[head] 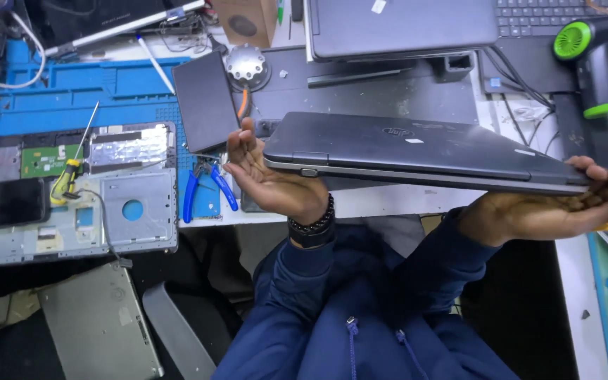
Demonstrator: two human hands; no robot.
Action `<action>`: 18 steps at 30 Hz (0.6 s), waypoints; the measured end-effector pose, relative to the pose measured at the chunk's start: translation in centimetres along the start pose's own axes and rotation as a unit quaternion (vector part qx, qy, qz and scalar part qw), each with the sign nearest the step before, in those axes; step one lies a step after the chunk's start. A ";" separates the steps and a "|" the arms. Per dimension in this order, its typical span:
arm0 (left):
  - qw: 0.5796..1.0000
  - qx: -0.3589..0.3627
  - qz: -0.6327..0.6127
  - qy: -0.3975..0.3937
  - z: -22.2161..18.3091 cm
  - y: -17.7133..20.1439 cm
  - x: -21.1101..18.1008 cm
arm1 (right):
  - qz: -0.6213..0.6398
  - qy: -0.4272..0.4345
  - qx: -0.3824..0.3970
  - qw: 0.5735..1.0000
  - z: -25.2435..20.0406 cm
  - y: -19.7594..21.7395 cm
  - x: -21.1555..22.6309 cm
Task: Opening the bottom case of a laptop using a prying tool to access internal components.
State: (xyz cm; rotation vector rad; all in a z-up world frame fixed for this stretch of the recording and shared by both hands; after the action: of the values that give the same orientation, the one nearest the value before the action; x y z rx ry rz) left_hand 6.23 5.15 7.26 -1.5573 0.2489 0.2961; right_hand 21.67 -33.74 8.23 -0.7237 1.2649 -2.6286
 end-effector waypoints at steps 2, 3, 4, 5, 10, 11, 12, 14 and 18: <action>1.000 -0.001 -0.017 0.006 0.3 0.0 0.8 | 0.011 -0.005 -0.031 0.999 0.1 0.4 -0.6; 1.000 -0.012 -0.027 0.005 0.4 0.4 1.0 | 0.020 -0.021 -0.055 0.998 0.0 0.8 -1.1; 1.000 -0.012 -0.026 0.009 0.6 0.2 1.5 | 0.017 -0.018 -0.055 0.998 0.4 1.4 -1.3; 0.998 -0.028 -0.057 0.026 0.9 0.5 2.0 | 0.038 -0.034 -0.040 0.998 0.6 1.7 -1.9; 0.996 -0.046 -0.073 0.016 2.1 0.8 2.9 | -0.026 -0.033 0.059 0.997 0.6 -2.8 -1.1; 0.995 -0.034 -0.091 0.027 2.1 0.7 3.1 | -0.081 -0.024 0.061 0.995 0.7 -3.6 -0.7; 0.993 -0.021 -0.108 0.037 2.1 0.8 3.3 | -0.136 -0.014 0.064 0.989 0.7 -4.3 -0.3; 0.995 -0.049 -0.079 0.043 2.5 0.8 3.3 | -0.075 -0.081 0.048 0.993 1.5 -1.3 -2.2; 0.983 -0.144 -0.012 0.112 4.0 2.2 4.2 | 0.143 -0.275 0.046 0.950 5.0 11.4 -8.4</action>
State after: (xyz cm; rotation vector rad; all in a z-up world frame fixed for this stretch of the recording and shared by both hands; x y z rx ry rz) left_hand 9.34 9.20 3.70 -1.8821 0.3762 0.1414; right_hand 30.47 -41.82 -0.92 -1.0661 0.9862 -2.0348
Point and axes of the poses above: each hand's wrist, its own z-axis towards the middle knuckle, its own y-axis out of the back of the hand, x = y × z, the point moved 8 cm from there along z, towards the middle knuckle, and after that the axes turned 2 degrees about -x, right-handed, at the moved point
